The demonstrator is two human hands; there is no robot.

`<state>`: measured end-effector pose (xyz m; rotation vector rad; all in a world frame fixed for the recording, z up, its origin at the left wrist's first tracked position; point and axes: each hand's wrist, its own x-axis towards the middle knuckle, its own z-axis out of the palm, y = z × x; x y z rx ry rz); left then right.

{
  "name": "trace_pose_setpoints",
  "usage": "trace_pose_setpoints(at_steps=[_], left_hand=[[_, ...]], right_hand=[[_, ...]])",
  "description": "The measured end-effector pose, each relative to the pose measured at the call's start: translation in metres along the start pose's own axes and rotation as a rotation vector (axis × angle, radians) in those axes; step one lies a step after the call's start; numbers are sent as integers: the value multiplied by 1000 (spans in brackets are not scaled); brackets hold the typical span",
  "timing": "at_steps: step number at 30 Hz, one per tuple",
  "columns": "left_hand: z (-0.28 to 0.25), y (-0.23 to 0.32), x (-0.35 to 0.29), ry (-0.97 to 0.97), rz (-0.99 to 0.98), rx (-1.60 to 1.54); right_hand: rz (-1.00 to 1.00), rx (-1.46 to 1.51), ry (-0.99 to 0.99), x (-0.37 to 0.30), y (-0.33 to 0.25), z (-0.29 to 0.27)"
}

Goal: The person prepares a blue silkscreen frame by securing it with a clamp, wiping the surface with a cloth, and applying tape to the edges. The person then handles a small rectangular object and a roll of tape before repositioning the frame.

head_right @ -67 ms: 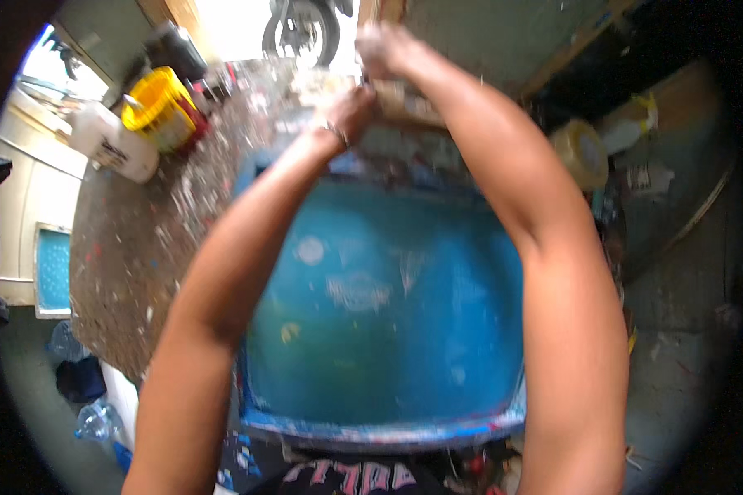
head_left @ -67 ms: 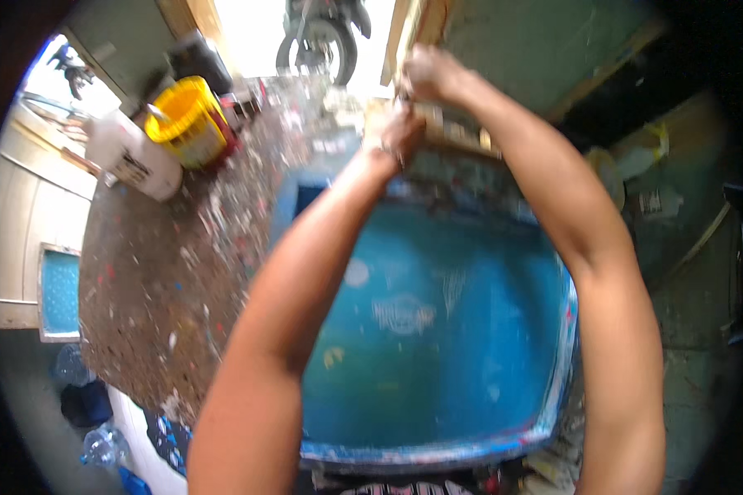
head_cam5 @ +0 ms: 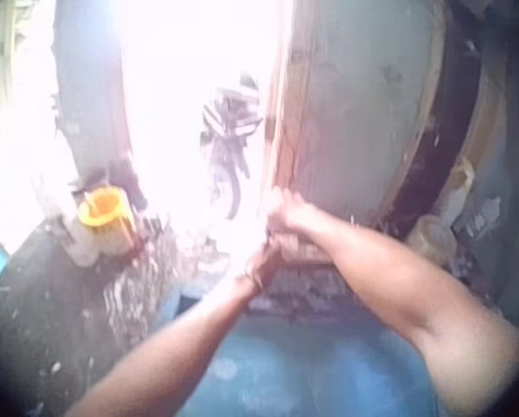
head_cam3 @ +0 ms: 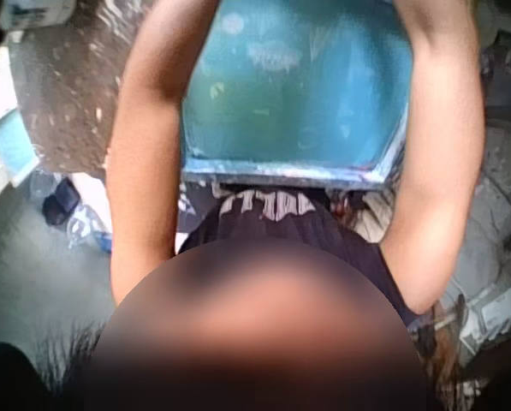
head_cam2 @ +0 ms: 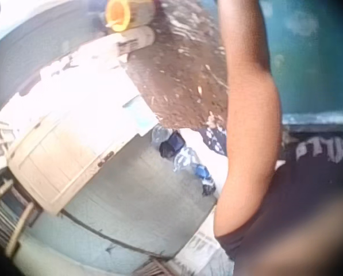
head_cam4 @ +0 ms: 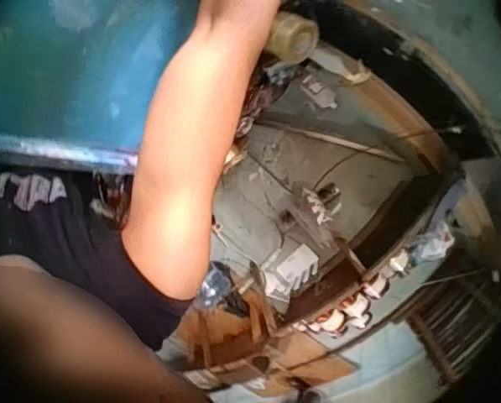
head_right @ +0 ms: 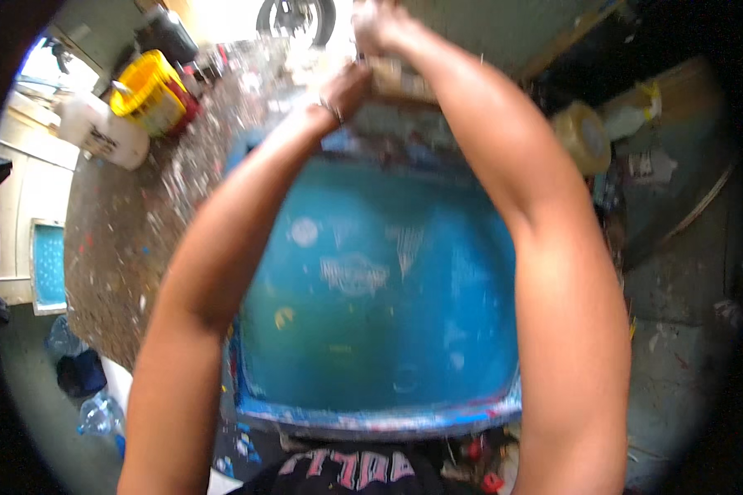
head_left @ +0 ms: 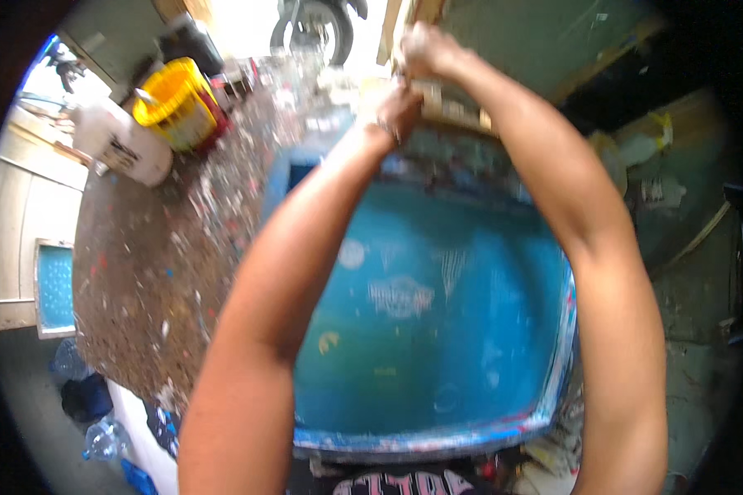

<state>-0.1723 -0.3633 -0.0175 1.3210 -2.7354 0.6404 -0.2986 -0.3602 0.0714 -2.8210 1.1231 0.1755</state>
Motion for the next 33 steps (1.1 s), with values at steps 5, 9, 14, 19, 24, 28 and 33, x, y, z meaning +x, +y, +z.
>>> trace_pose_setpoints(at_steps=[5, 9, 14, 19, 24, 28, 33], left_hand=[[51, -4, 8, 155, -115, -270], [36, 1, -6, 146, -161, -330], [16, 3, -9, 143, -176, -346], [19, 5, -8, 133, -177, -352], [13, 7, -7, 129, -175, -365], [9, 8, -5, 128, -169, -378], [6, 9, -5, 137, -174, -385]], right_hand=[[-85, -29, 33, 9, 31, 3], [-123, -59, 62, 24, 41, -7], [-116, -84, 86, 28, 39, -12], [-103, -98, 105, 36, 48, -15], [-92, -103, 100, 48, 53, -17], [-46, -74, 98, 55, 57, -18], [31, -25, 79, 68, 66, -20]])
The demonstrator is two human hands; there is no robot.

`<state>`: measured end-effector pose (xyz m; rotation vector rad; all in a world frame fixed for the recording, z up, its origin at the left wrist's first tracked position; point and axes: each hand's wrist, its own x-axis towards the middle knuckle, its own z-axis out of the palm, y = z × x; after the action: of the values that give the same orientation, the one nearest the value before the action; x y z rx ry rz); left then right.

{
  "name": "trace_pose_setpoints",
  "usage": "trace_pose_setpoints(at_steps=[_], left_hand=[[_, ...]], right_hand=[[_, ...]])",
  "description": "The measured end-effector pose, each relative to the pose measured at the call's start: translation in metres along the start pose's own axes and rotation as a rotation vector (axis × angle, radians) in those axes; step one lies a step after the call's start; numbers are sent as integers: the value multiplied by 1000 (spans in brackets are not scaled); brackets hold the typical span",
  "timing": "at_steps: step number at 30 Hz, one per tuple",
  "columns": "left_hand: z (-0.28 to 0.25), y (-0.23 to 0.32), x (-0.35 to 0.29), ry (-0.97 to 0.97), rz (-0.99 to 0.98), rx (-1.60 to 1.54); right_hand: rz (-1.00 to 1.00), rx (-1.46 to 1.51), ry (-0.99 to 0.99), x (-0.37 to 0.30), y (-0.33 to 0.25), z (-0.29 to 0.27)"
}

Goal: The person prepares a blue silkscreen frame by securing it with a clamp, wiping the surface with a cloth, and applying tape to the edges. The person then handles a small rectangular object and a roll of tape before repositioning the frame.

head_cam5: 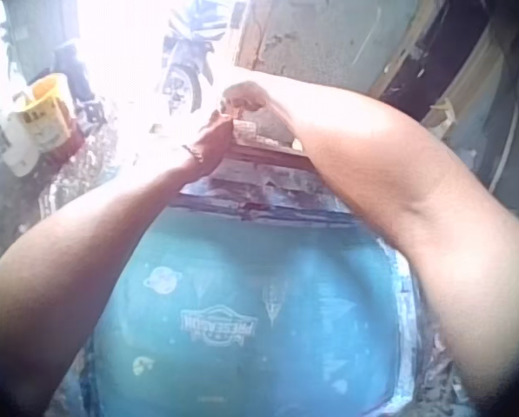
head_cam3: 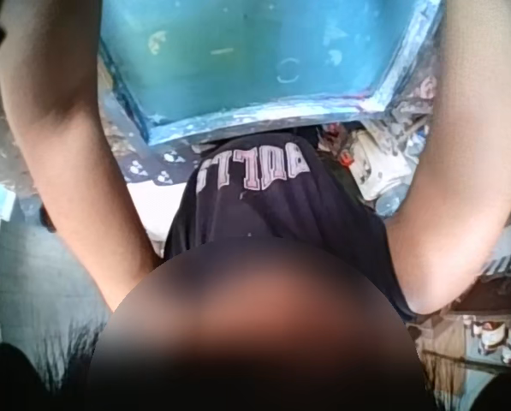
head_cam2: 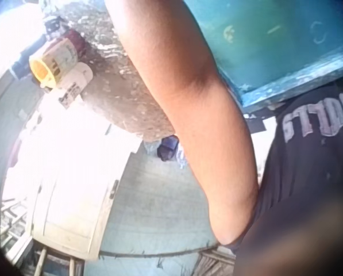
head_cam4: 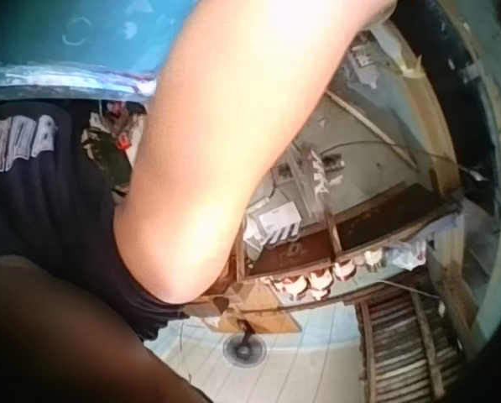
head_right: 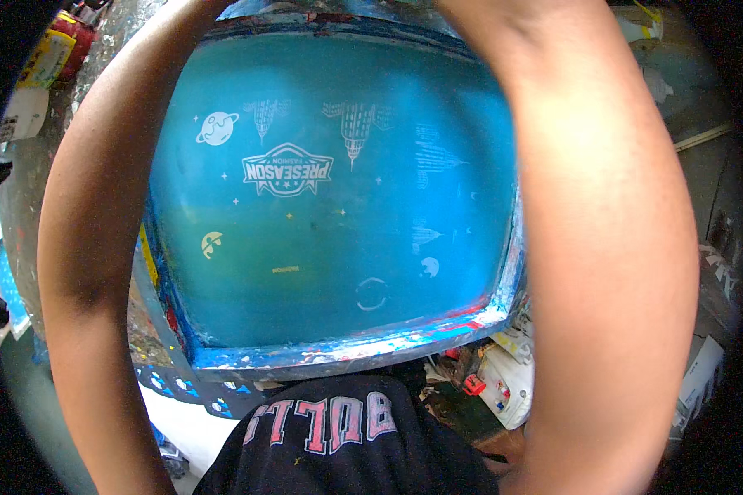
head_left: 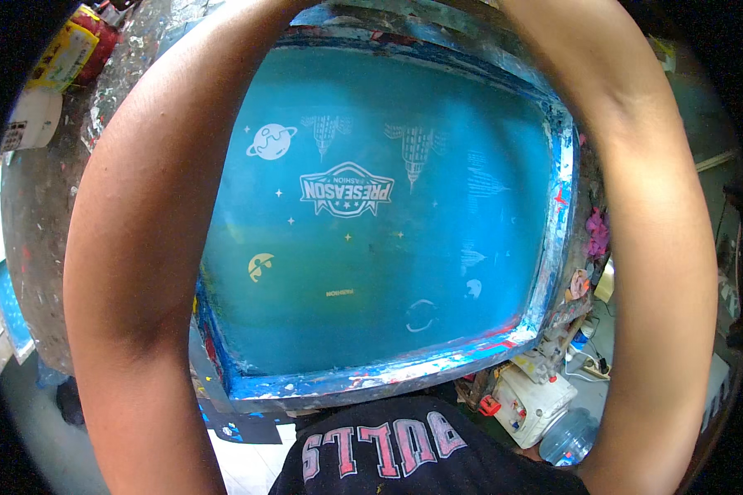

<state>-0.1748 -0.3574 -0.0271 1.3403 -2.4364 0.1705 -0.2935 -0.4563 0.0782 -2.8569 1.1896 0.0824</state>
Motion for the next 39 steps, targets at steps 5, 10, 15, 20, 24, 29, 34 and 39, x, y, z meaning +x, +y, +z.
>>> trace_pose_setpoints(at_steps=[5, 10, 15, 20, 24, 29, 34, 39], left_hand=[[-2, 2, 2, 2, 3, -13], [-10, 4, 2, -22, -5, -32], [-12, 8, -4, 187, 133, -149], [15, 11, 5, 106, 105, 88], [24, 5, 5, 106, 91, 53], [-3, 14, 1, 82, 41, 23], [-16, 22, -1, 132, 24, 38], [-15, 22, 1, 126, -30, 68]], right_hand=[[55, 51, -36, 3, 3, -3], [-324, -160, -19, -13, 2, -11], [-295, -278, -30, -13, 0, -7], [-301, -254, -8, -13, 5, -2], [-363, -271, 5, -18, 7, -5], [-547, -325, 32, -22, 7, -5], [-559, -402, 15, -11, 27, -7], [-862, -386, 83, -2, 39, 3]])
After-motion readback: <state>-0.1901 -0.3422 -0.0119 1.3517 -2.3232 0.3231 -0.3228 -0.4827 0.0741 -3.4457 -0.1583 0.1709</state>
